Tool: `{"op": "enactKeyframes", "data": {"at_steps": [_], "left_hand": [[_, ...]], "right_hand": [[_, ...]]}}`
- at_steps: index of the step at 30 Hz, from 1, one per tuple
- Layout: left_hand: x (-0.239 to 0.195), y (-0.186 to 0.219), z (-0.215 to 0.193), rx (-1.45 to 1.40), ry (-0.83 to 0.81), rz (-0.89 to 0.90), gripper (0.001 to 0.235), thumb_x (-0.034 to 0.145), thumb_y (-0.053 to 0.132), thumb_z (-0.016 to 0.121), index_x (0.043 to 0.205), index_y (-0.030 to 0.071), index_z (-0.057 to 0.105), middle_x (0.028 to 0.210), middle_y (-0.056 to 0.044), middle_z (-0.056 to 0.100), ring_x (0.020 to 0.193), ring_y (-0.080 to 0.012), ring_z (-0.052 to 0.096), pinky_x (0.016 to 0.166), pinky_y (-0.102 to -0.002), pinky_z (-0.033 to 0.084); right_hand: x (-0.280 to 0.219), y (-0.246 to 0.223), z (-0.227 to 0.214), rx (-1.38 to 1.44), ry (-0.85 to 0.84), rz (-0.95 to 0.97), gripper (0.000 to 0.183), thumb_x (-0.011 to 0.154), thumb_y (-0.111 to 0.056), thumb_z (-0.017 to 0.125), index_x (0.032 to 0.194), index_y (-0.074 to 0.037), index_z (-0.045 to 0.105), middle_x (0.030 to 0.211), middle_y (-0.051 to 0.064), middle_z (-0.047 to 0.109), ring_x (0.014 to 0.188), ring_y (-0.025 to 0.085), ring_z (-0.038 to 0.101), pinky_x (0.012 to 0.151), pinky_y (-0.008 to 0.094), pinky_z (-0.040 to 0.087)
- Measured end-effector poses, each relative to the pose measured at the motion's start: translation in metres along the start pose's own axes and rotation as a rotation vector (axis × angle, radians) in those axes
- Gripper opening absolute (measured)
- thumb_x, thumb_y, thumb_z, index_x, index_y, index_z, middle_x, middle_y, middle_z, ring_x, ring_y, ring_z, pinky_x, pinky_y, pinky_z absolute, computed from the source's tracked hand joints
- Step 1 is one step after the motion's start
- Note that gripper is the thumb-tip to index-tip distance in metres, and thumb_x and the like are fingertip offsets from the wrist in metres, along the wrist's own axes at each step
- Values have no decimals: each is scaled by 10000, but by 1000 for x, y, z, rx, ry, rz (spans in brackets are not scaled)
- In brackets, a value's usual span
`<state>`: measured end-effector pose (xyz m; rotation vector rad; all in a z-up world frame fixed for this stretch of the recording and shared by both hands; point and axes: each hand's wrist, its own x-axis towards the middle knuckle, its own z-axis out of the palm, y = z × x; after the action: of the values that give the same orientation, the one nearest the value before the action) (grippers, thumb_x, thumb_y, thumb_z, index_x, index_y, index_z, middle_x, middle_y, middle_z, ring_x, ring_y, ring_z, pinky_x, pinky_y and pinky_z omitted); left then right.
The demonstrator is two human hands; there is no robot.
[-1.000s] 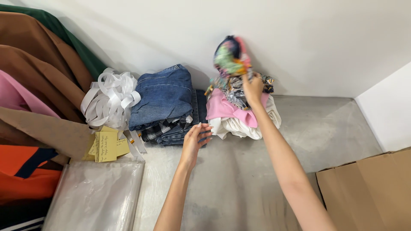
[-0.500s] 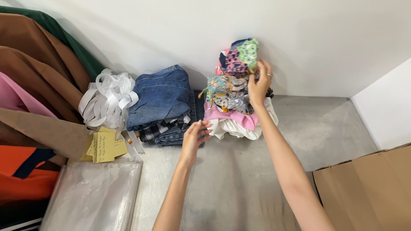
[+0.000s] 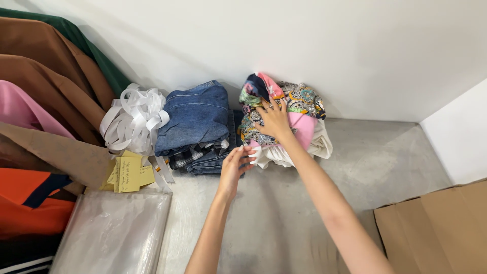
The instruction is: The person picks up folded jeans and a checkered shirt from a pile on a table, places them onto hangers, and hangs them on a clothing rack. The person repeats this process for another pair of denim shorts.
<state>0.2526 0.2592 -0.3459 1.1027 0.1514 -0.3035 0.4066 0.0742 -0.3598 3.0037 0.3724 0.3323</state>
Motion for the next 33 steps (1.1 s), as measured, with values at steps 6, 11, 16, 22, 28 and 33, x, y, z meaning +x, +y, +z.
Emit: {"op": "enactKeyframes", "data": {"at_steps": [6, 11, 16, 22, 28, 33], "left_hand": [[-5, -3, -7, -20, 17, -20, 319, 1054, 309, 497, 1127, 73, 699, 1064, -101, 739, 963, -198, 700, 875, -369, 571], [0, -2, -12, -15, 28, -24, 321, 1058, 305, 505, 1121, 61, 705, 1079, -116, 747, 974, -211, 716, 886, -383, 579], [-2, 10, -15, -5, 30, -9, 335, 1062, 313, 506, 1126, 51, 705, 1091, -126, 744, 982, -219, 720, 896, -396, 585], [-5, 25, -11, -32, 45, 45, 343, 1062, 327, 498, 1138, 57, 695, 1087, -98, 734, 967, -196, 697, 891, -387, 577], [-31, 49, -7, -33, 42, 116, 353, 1069, 315, 501, 1153, 30, 692, 1130, -133, 722, 999, -221, 693, 911, -414, 576], [-67, 69, -7, -53, 33, 175, 363, 1074, 320, 476, 1176, 36, 677, 1154, -133, 704, 1026, -235, 674, 923, -420, 562]], "right_hand": [[25, -3, 54, 155, -185, -11, 919, 789, -571, 689, 1520, -237, 242, 1286, 145, 702, 1414, 306, 491, 1184, 508, 141], [33, -13, 76, 74, -173, -32, 718, 824, -598, 600, 1434, -224, 537, 1397, 51, 648, 1403, 251, 494, 1197, 497, 131], [15, -16, 18, 269, -69, -54, 516, 938, -452, 637, 1356, -150, 625, 1335, 109, 667, 1370, 263, 519, 1207, 511, 195], [-18, -4, -21, 331, 661, -135, 216, 816, -239, 762, 1020, -170, 750, 1243, -29, 707, 1274, 203, 583, 1127, 427, 364], [-63, -4, -95, 535, 588, -66, 142, 976, -191, 661, 1071, -117, 735, 1232, 67, 706, 1283, 276, 570, 1129, 492, 370], [-119, -15, -151, 704, 790, -104, 157, 907, -41, 703, 1053, -74, 750, 1155, 74, 732, 1167, 272, 647, 1038, 402, 470]]}}
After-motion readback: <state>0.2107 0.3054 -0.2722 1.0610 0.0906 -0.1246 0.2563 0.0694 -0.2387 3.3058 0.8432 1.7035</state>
